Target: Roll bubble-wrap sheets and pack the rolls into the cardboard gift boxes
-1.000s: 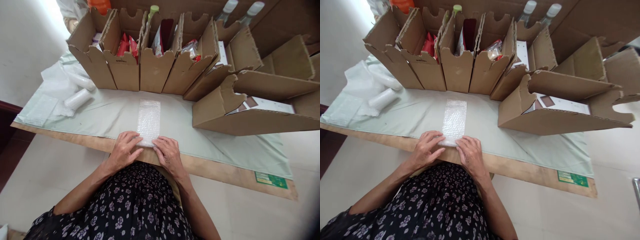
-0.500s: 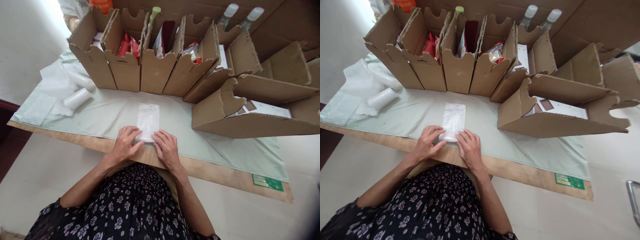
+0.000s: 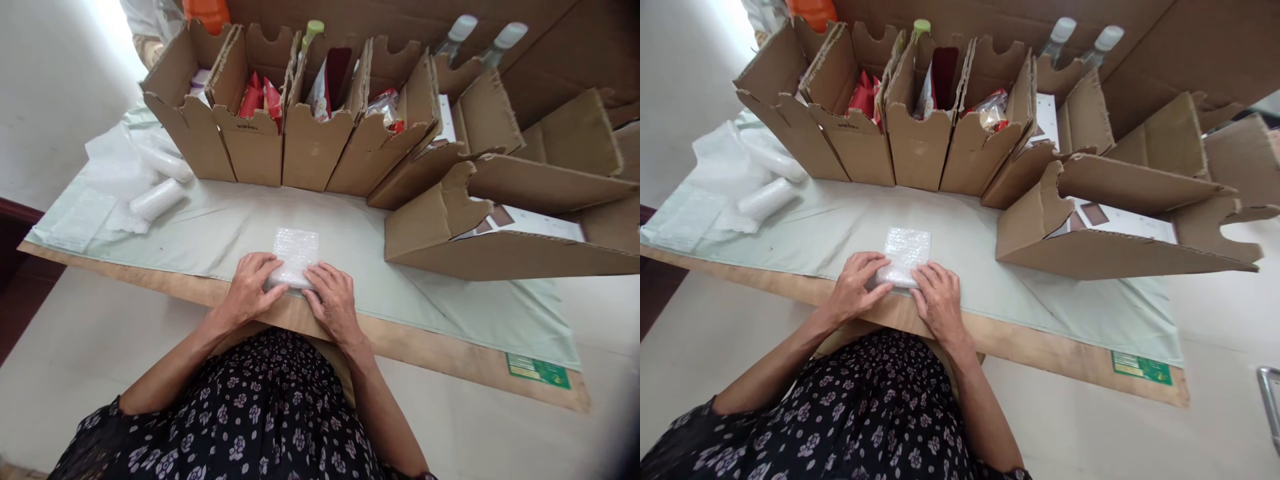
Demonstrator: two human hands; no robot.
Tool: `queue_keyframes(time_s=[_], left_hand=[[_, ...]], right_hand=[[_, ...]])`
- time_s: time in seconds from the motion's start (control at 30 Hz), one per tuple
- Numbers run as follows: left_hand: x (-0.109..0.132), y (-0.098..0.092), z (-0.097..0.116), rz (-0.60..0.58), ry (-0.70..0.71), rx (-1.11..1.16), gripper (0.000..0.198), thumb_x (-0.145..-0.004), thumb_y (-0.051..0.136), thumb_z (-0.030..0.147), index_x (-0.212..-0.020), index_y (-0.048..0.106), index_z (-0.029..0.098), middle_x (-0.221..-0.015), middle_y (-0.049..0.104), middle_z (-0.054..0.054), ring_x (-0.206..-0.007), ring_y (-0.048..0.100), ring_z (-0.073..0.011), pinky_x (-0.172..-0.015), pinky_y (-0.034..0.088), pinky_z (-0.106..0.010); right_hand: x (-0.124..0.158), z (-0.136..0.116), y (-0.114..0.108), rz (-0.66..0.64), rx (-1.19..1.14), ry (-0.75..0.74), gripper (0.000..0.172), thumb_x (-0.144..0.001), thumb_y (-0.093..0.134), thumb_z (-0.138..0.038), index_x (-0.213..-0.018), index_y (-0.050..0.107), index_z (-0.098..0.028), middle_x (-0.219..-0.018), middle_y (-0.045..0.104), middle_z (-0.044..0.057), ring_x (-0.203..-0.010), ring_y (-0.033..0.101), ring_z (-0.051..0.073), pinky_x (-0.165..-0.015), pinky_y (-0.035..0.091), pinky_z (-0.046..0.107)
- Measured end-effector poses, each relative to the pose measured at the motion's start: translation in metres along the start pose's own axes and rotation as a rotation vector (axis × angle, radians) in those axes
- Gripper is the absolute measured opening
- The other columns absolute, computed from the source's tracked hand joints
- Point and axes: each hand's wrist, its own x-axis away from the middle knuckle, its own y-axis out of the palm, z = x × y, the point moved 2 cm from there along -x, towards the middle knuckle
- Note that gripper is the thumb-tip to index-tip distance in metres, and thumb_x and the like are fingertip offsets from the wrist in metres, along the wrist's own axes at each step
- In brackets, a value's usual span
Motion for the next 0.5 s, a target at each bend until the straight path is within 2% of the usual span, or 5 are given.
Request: queue_keyframes(time_s=[0.07,0.17,0.3,0.37,0.5], left_hand=[[0.009,-0.007,0.007,-0.051,0.045,0.049,0.031,-0.096,0.063,0.031,-0.124,0.066,0.018,-0.119,0.07,-0.013,-0.114,0.062,-0.0282,-0.101,0.048,-0.046],[0.015,-0.014,0.012,-0.083,0.0,0.091,0.028,-0.099,0.058,0.025,-0.125,0.065,0.019,-0.107,0.073,-0.01,-0.102,0.065,-0.0248,-0.095,0.051,-0.043],[0.002,-0.005,0.003,-0.046,-0.081,0.005,0.024,-0.098,0.059,0.027,-0.119,0.068,0.019,-0.101,0.074,-0.009,-0.095,0.065,-0.025,-0.091,0.05,-0.042],[-0.008,0.002,-0.004,-0.027,-0.118,-0.056,0.023,-0.097,0.06,0.027,-0.115,0.07,0.018,-0.104,0.074,-0.01,-0.098,0.065,-0.0264,-0.092,0.05,-0.043],[-0.013,-0.001,-0.006,0.083,-0.218,-0.003,0.026,-0.094,0.062,0.03,-0.115,0.07,0.016,-0.109,0.072,-0.012,-0.104,0.065,-0.0275,-0.096,0.05,-0.044]], right_hand=[[0.002,0.001,-0.003,0.002,-0.058,0.014,0.026,-0.1,0.059,-0.027,-0.123,0.07,-0.023,-0.118,0.077,0.009,-0.123,0.064,0.029,-0.101,0.047,0.049],[0.008,-0.002,-0.008,-0.003,-0.118,0.037,0.028,-0.102,0.058,-0.033,-0.126,0.069,-0.024,-0.116,0.077,0.009,-0.115,0.067,0.028,-0.099,0.049,0.048],[0.016,-0.007,-0.009,0.103,-0.051,0.058,0.039,-0.101,0.059,-0.033,-0.139,0.059,-0.022,-0.138,0.066,0.014,-0.127,0.061,0.029,-0.102,0.048,0.049],[0.015,-0.009,-0.004,0.092,0.013,0.037,0.042,-0.099,0.062,-0.03,-0.139,0.058,-0.021,-0.147,0.059,0.016,-0.133,0.056,0.031,-0.105,0.046,0.049],[0.002,-0.006,0.009,0.063,0.072,0.006,0.032,-0.098,0.062,-0.023,-0.13,0.065,-0.022,-0.136,0.068,0.012,-0.129,0.058,0.031,-0.103,0.045,0.047]])
